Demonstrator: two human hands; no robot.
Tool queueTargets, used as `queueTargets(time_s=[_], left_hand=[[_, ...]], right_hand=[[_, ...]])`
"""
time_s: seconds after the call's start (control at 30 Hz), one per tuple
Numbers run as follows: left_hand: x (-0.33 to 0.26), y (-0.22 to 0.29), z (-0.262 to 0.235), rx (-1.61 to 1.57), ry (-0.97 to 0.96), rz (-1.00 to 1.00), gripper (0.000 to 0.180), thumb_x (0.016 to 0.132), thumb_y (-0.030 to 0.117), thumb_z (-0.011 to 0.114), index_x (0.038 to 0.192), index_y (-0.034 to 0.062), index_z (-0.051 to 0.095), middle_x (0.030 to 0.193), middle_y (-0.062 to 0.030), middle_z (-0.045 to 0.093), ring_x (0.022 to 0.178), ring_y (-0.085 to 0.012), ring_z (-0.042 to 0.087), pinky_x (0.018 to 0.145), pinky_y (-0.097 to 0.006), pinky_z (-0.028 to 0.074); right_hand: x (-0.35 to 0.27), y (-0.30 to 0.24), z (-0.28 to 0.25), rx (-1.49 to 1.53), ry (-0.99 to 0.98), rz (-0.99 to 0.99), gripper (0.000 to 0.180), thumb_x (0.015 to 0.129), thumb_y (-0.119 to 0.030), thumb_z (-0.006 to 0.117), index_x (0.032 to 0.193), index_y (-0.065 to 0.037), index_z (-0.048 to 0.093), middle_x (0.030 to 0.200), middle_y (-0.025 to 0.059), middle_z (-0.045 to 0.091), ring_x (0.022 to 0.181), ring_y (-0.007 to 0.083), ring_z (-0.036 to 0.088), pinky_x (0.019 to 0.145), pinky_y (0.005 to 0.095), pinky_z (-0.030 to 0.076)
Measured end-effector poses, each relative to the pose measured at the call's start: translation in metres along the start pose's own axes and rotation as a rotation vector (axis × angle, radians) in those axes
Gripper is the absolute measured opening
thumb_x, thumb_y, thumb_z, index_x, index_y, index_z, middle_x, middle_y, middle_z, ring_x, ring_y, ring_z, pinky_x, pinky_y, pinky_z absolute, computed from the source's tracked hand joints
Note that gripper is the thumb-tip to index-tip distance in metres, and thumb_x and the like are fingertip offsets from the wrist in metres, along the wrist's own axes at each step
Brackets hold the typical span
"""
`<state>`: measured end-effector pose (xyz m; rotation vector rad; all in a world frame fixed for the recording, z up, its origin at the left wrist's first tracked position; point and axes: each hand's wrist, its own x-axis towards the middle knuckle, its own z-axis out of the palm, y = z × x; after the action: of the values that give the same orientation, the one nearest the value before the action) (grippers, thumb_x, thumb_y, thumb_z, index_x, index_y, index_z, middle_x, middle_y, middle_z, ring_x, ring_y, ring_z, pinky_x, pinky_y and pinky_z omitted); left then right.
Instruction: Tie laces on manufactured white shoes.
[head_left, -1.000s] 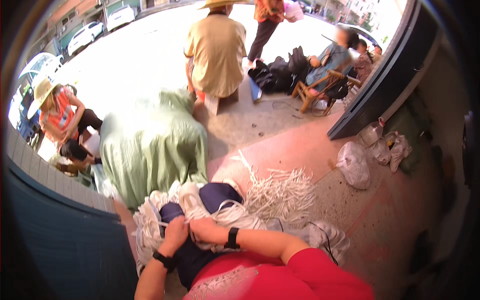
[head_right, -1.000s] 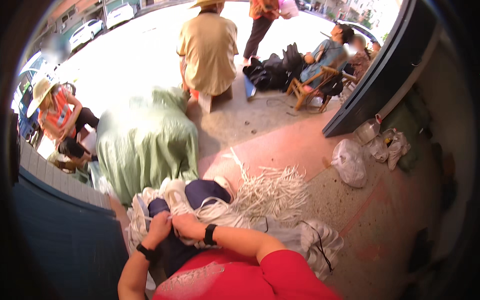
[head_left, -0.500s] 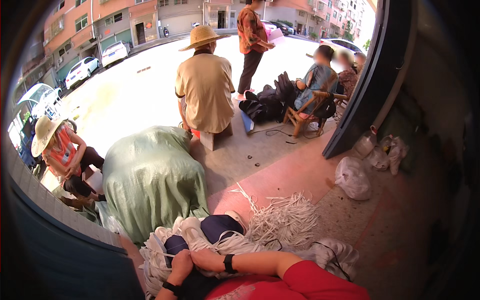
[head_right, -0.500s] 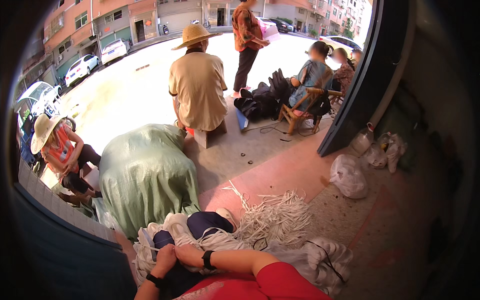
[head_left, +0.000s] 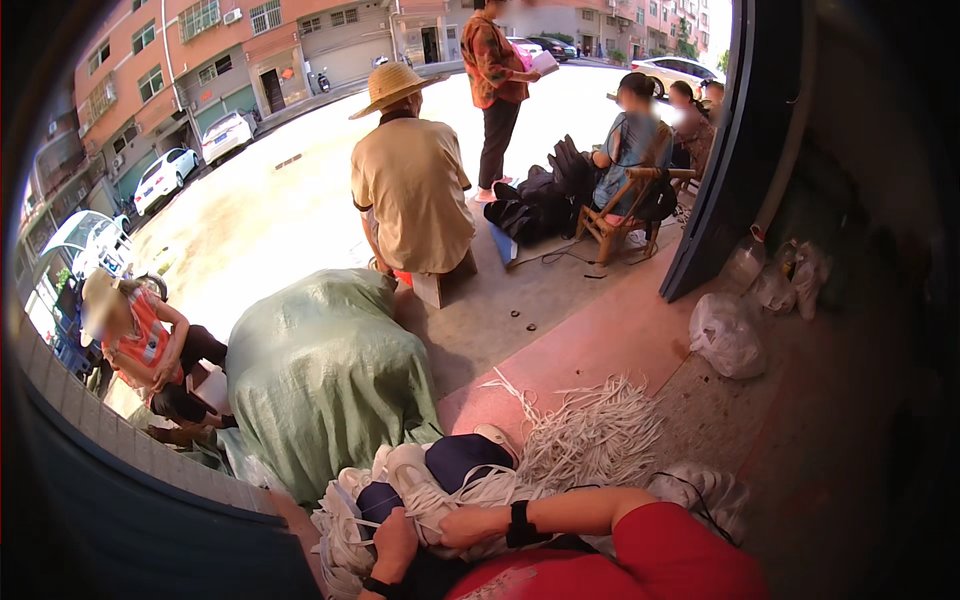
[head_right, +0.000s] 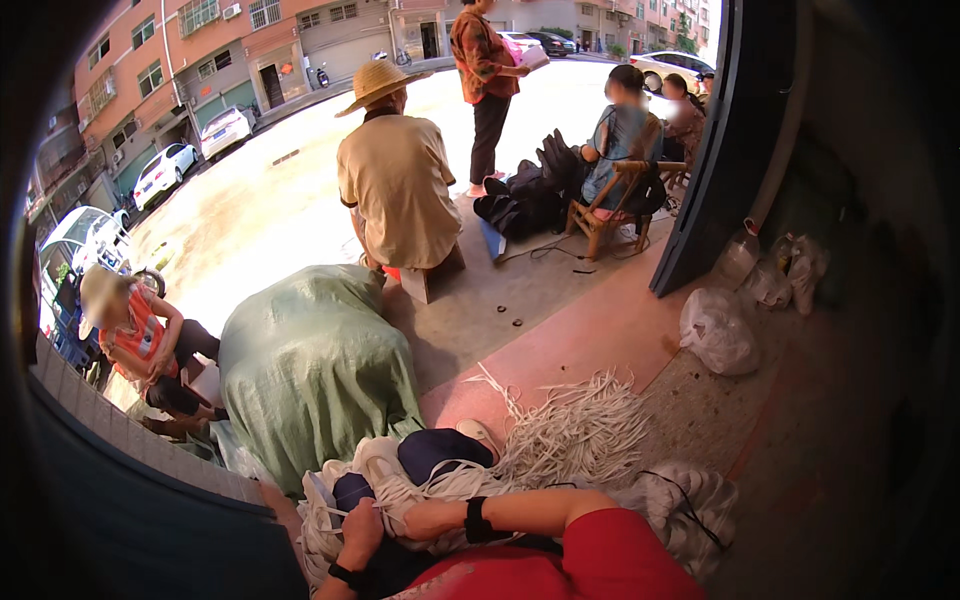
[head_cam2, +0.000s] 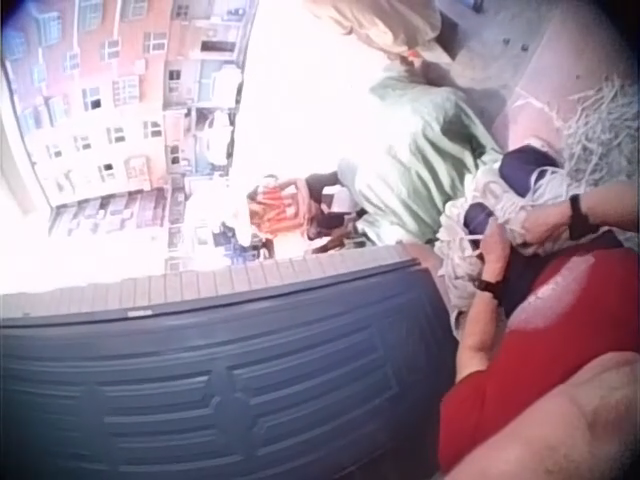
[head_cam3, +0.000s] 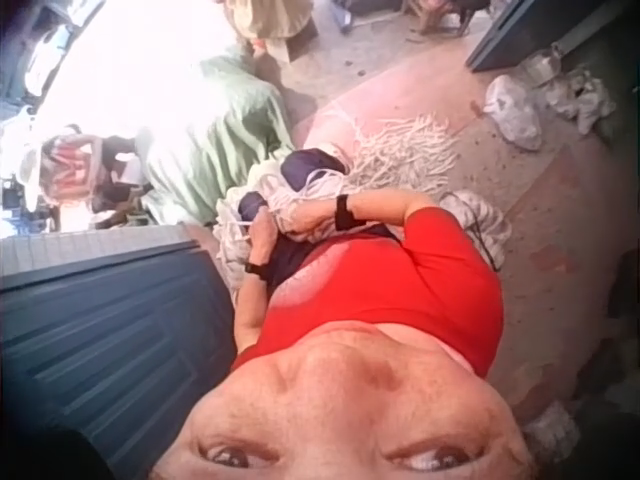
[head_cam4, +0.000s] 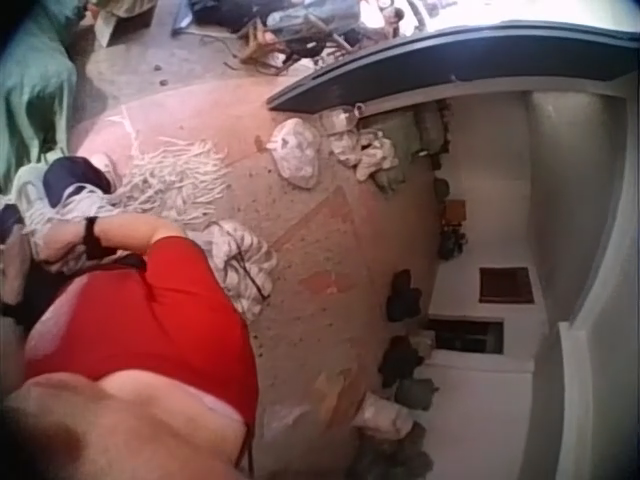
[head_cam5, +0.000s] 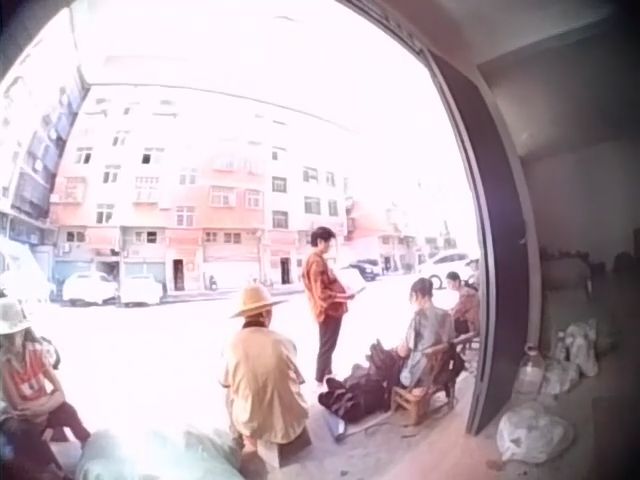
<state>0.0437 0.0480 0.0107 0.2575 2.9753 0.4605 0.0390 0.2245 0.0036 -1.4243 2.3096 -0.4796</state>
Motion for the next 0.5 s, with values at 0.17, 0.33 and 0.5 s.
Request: queueTargets(time_s=[0.17,0.33,0.5], left_hand=[[-0.004,0.003,0.007,-0.03,0.028,-0.045,0.013,0.082,0.016,0.044,0.083,0.0046,0.05,0.073,-0.0172,0.06,0.069,-0.0373,0.06,0.059,-0.047,0.046],[-0.013,0.002,0.016,-0.095,0.138,-0.12,0.013,0.082,0.019,0.047,0.083,0.0084,0.054,0.069,-0.0169,0.059,0.066,-0.0387,0.058,0.057,-0.049,0.043],[-0.014,0.008,0.021,-0.136,0.345,-0.063,0.009,0.079,0.016,0.049,0.079,0.0091,0.055,0.067,-0.015,0.059,0.063,-0.0365,0.057,0.055,-0.045,0.043]], right_hand=[[0.016,0.018,0.028,0.132,0.052,-0.036,0.029,0.078,-0.021,0.049,0.069,0.005,0.06,0.066,0.0214,0.058,0.059,0.0353,0.058,0.053,0.0425,0.048],[0.014,0.018,0.028,0.127,0.05,-0.021,0.024,0.079,-0.016,0.047,0.077,0.005,0.058,0.068,0.0199,0.057,0.066,0.0342,0.059,0.058,0.0411,0.047],[0.01,0.016,0.024,0.193,0.023,0.043,0.033,0.081,-0.025,0.041,0.082,0.003,0.058,0.078,0.021,0.06,0.071,0.0338,0.059,0.063,0.042,0.046]])
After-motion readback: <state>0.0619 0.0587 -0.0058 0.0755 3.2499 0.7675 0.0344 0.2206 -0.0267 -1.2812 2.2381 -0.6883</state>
